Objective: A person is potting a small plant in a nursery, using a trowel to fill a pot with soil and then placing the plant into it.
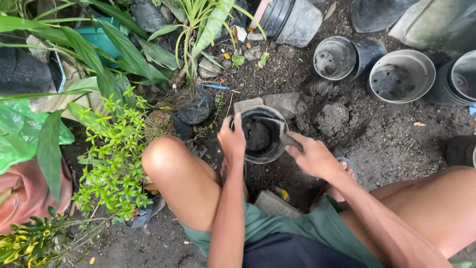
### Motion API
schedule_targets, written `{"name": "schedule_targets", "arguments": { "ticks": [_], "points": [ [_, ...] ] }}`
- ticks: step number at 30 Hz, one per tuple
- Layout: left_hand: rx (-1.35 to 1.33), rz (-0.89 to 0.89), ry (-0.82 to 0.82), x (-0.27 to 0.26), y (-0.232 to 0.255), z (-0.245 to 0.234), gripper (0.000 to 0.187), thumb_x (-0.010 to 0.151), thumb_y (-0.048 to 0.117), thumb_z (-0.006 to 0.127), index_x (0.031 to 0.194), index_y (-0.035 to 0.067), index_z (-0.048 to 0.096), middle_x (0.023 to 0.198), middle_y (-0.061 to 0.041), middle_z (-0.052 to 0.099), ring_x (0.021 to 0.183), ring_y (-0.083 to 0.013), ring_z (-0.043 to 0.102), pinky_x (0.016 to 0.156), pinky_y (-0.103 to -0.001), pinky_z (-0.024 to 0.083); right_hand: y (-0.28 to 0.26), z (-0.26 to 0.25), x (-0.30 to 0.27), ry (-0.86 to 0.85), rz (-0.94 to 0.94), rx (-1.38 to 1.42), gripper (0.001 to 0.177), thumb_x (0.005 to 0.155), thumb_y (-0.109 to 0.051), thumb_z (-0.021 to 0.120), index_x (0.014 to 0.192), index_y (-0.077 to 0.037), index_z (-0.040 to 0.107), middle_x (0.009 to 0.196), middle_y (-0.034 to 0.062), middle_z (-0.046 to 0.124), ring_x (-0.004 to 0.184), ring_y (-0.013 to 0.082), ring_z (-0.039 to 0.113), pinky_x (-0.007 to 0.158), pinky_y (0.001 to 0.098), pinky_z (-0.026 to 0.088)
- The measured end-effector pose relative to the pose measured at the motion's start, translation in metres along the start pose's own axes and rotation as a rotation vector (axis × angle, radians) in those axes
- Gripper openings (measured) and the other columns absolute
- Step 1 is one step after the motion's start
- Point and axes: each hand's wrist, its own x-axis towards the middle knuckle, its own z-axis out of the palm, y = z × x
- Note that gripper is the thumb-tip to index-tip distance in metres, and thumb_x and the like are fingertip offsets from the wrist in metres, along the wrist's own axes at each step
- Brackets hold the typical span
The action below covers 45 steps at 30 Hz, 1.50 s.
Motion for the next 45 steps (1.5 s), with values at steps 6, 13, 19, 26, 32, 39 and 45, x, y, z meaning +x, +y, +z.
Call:
{"name": "schedule_targets", "arguments": {
  "ticks": [6, 13, 19, 26, 32, 39, 45],
  "points": [
    [-0.259, -0.052, 0.184, -0.012, -0.026, 0.025, 0.049, 0.108, 0.049, 0.040, 0.126, 0.018, 0.074, 0.111, -0.014, 0.077, 0.105, -0.0424, 0.070, 0.097, -0.054, 0.055, -0.020, -0.005, 0.011, -0.057, 0.055, -0.079, 0.057, 0.098, -0.028, 0.055, 0.154, -0.014, 0.052, 0.136, 0.0267, 0.065, 0.112, 0.0448, 0.070, 0.090, 0.0563, 0.058],
    [-0.187, 0.142, 0.092, 0.007, -0.012, 0.022, 0.038, 0.107, 0.041, 0.051, 0.114, 0.015, 0.077, 0.085, -0.017, 0.077, 0.082, -0.0394, 0.074, 0.069, -0.052, 0.059, -0.014, -0.014, 0.054, -0.074, -0.008, -0.169, 0.052, 0.100, -0.022, 0.055, 0.151, -0.018, 0.056, 0.080, 0.0226, 0.077, 0.054, 0.0267, 0.066, 0.059, 0.0420, 0.054],
    [-0.199, 0.112, 0.065, 0.005, -0.007, 0.012, 0.039, 0.105, 0.044, 0.053, 0.118, 0.016, 0.077, 0.098, -0.019, 0.077, 0.099, -0.0398, 0.072, 0.086, -0.054, 0.059, -0.023, 0.020, 0.063, -0.081, -0.216, -0.488, 0.055, 0.098, -0.018, 0.051, 0.152, -0.009, 0.049, 0.106, 0.0309, 0.073, 0.064, 0.0329, 0.076, 0.059, 0.0502, 0.063],
    [-0.173, 0.151, -0.006, 0.010, -0.001, 0.005, 0.036, 0.105, 0.043, 0.053, 0.114, 0.018, 0.077, 0.103, -0.016, 0.077, 0.108, -0.0373, 0.070, 0.097, -0.053, 0.056, 0.012, 0.056, 0.024, 0.044, -0.299, -0.638, 0.054, 0.100, -0.019, 0.049, 0.152, -0.007, 0.048, 0.108, 0.0298, 0.070, 0.075, 0.0412, 0.078, 0.065, 0.0532, 0.064],
    [-0.124, 0.030, -0.082, 0.016, 0.025, -0.027, 0.050, 0.101, 0.047, 0.063, 0.130, 0.007, 0.071, 0.119, -0.018, 0.074, 0.116, -0.0352, 0.069, 0.101, -0.054, 0.056, -0.004, -0.008, 0.011, -0.029, -0.048, -0.076, 0.055, 0.102, -0.022, 0.046, 0.155, -0.007, 0.047, 0.109, 0.0317, 0.073, 0.071, 0.0370, 0.077, 0.067, 0.0531, 0.063],
    [-0.352, -0.217, 0.134, -0.019, -0.005, 0.008, 0.053, 0.104, 0.054, 0.047, 0.133, 0.014, 0.068, 0.133, -0.011, 0.070, 0.130, -0.0289, 0.061, 0.115, -0.044, 0.046, 0.006, 0.005, 0.039, -0.091, -0.030, -0.105, 0.053, 0.105, -0.021, 0.046, 0.156, -0.009, 0.046, 0.085, 0.0241, 0.076, 0.052, 0.0224, 0.065, 0.049, 0.0392, 0.052],
    [-0.185, 0.062, -0.038, 0.012, -0.002, 0.013, 0.051, 0.105, 0.049, 0.049, 0.122, 0.007, 0.073, 0.115, -0.021, 0.075, 0.114, -0.0413, 0.068, 0.104, -0.055, 0.052, -0.009, -0.001, 0.066, -0.052, -0.014, -0.066, 0.052, 0.101, -0.020, 0.052, 0.152, -0.006, 0.051, 0.077, 0.0229, 0.076, 0.047, 0.0216, 0.063, 0.044, 0.0382, 0.051]
  ]
}}
